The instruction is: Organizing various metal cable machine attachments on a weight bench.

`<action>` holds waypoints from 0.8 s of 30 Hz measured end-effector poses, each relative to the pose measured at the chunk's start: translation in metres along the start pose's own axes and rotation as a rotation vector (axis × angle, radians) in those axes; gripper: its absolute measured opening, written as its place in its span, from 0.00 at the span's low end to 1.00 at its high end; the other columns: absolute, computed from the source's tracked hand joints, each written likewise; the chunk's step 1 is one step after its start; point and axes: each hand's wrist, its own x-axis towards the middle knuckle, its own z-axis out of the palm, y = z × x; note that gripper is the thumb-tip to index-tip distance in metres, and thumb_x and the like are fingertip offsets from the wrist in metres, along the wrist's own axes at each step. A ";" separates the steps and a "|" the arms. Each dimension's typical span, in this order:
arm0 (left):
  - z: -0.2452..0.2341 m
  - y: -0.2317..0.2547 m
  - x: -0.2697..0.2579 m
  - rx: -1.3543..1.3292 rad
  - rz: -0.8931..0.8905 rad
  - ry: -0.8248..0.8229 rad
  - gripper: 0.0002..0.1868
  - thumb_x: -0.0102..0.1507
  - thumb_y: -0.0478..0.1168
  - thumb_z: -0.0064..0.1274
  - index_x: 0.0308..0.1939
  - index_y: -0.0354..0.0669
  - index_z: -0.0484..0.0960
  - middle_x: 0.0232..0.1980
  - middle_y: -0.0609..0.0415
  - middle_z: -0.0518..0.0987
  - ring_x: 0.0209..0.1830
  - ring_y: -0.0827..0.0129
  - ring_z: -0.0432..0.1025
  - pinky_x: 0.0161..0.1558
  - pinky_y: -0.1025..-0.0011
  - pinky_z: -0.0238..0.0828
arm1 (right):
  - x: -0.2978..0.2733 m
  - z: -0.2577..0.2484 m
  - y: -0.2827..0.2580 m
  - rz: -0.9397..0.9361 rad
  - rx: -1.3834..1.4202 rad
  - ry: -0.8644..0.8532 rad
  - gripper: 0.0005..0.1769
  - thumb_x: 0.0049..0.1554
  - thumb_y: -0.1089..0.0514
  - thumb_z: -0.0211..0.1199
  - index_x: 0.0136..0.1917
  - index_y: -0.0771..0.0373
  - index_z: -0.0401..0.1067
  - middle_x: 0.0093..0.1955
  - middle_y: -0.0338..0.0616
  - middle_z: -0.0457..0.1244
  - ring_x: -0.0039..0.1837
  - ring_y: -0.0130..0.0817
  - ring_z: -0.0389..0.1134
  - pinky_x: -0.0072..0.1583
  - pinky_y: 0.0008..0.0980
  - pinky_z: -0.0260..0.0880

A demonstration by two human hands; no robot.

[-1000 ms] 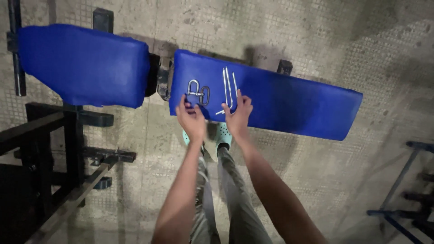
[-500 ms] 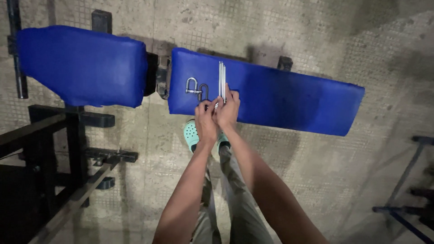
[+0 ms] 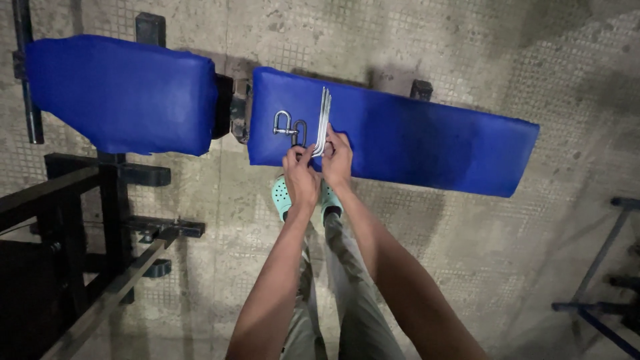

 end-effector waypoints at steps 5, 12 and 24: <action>-0.003 0.004 -0.006 -0.039 -0.014 -0.032 0.31 0.55 0.24 0.48 0.61 0.46 0.83 0.53 0.48 0.73 0.53 0.52 0.67 0.58 0.59 0.66 | 0.001 -0.007 -0.011 -0.035 -0.086 -0.039 0.31 0.56 0.74 0.53 0.72 0.65 0.68 0.53 0.53 0.64 0.54 0.47 0.67 0.58 0.38 0.68; -0.034 0.043 -0.033 -0.151 0.011 0.105 0.18 0.65 0.36 0.54 0.59 0.43 0.82 0.51 0.44 0.76 0.55 0.49 0.71 0.58 0.57 0.67 | -0.020 -0.046 -0.065 0.025 -0.120 0.064 0.25 0.58 0.64 0.62 0.70 0.63 0.69 0.53 0.53 0.63 0.55 0.48 0.67 0.60 0.39 0.68; -0.098 0.155 -0.148 -0.261 0.370 -0.020 0.22 0.58 0.41 0.63 0.54 0.41 0.78 0.56 0.43 0.79 0.59 0.47 0.73 0.61 0.56 0.69 | -0.158 -0.239 -0.150 -0.075 -0.201 0.336 0.25 0.61 0.51 0.64 0.69 0.61 0.71 0.67 0.55 0.62 0.69 0.54 0.63 0.67 0.44 0.63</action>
